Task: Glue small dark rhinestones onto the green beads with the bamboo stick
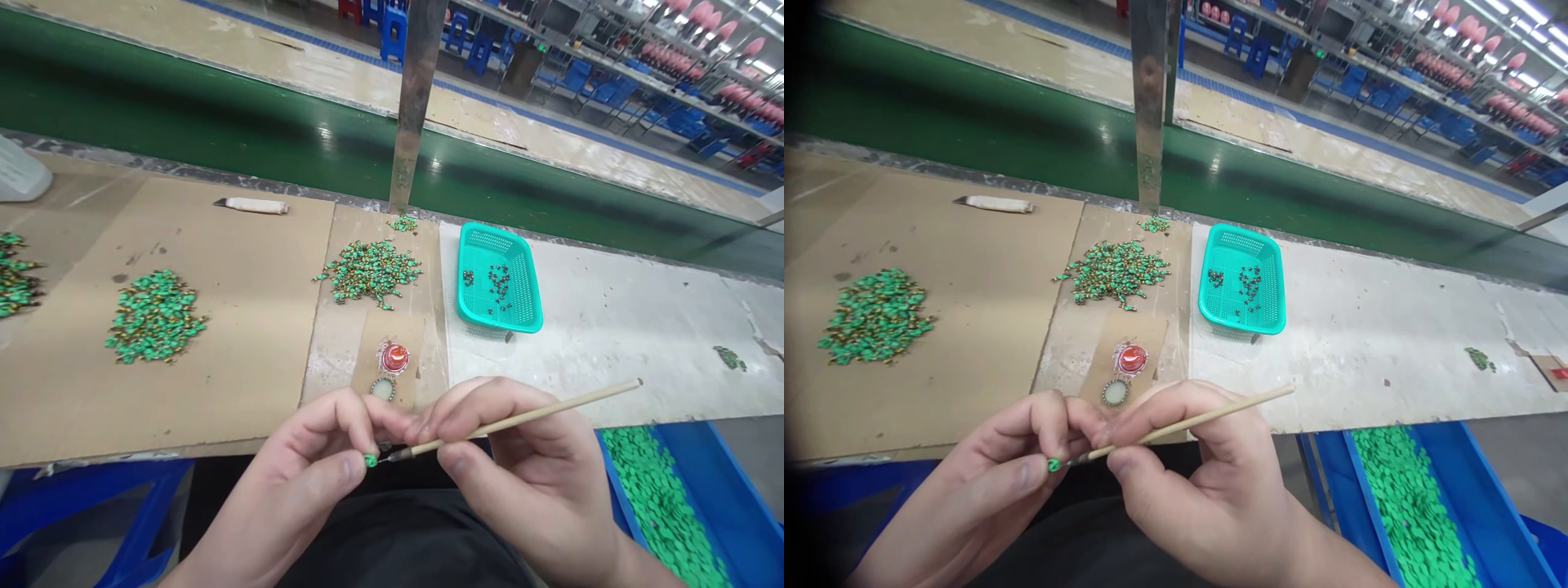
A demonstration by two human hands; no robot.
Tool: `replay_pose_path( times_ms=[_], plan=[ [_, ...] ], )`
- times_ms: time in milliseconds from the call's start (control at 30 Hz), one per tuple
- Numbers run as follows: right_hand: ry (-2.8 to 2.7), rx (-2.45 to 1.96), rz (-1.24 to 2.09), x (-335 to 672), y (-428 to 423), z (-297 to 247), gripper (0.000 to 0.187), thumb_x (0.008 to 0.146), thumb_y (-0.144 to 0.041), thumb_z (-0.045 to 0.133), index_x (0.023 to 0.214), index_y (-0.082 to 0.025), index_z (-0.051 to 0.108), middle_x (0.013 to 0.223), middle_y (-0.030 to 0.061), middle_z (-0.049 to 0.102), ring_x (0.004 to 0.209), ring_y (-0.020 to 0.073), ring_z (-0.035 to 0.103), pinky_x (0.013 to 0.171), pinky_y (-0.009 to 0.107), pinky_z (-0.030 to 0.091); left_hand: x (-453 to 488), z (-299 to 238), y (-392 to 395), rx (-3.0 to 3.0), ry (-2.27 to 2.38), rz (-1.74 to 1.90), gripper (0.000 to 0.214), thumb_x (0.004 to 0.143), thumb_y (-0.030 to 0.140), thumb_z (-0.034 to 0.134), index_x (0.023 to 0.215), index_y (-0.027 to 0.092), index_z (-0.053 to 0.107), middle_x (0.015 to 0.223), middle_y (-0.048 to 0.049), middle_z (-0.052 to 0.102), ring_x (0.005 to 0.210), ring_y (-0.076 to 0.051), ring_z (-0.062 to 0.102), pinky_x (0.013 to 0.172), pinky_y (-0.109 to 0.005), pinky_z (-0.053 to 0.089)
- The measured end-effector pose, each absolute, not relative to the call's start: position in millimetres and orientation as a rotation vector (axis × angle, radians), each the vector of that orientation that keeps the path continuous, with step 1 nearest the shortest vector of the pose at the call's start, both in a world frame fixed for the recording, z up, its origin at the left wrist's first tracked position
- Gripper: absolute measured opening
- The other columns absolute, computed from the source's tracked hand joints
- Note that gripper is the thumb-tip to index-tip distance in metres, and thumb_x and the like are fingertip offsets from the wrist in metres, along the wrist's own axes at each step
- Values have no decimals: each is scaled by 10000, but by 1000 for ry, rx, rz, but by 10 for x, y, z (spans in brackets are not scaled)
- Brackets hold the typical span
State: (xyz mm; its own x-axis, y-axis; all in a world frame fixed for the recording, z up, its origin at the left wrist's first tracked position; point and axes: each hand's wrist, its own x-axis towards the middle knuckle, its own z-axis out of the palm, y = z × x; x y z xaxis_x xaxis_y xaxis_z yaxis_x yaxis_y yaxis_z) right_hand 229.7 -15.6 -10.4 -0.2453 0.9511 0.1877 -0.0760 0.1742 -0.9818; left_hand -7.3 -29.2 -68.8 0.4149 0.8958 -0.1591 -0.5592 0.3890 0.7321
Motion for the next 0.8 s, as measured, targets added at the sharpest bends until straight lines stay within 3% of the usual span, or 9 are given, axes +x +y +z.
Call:
replay_pose_path(
  times_ms=[167,367,533,800],
  plan=[
    [-1516,-910,1212,2304,-136,-97,329,1023,-42,871,1196,-320,905,1074,20,914,952,224,887,935,378,748,-63,-677,-303,684,671,1022,170,1065,429,946,960,310,887,1249,-29,971,1276,-275,870,1094,-290,622],
    [-1493,-910,1247,2290,-108,-109,302,1017,-44,880,1156,-311,909,1051,24,908,939,217,887,898,347,740,-68,-680,-316,701,736,1039,223,1041,450,967,915,295,869,1210,-56,974,1265,-325,873,1076,-353,632],
    [-1446,-917,1256,2289,-107,-143,289,1018,-62,888,1162,-312,912,1037,28,902,944,221,885,864,333,735,-69,-694,-321,706,748,1041,229,1035,476,973,914,309,873,1202,-37,974,1249,-303,874,1052,-325,621],
    [-1405,-913,1309,2281,-102,-156,270,1022,-65,891,1132,-310,914,1042,23,915,952,211,889,891,327,737,-65,-713,-304,703,769,1046,229,1027,462,978,908,297,872,1172,-61,962,1249,-337,869,1083,-372,639]
  ],
)
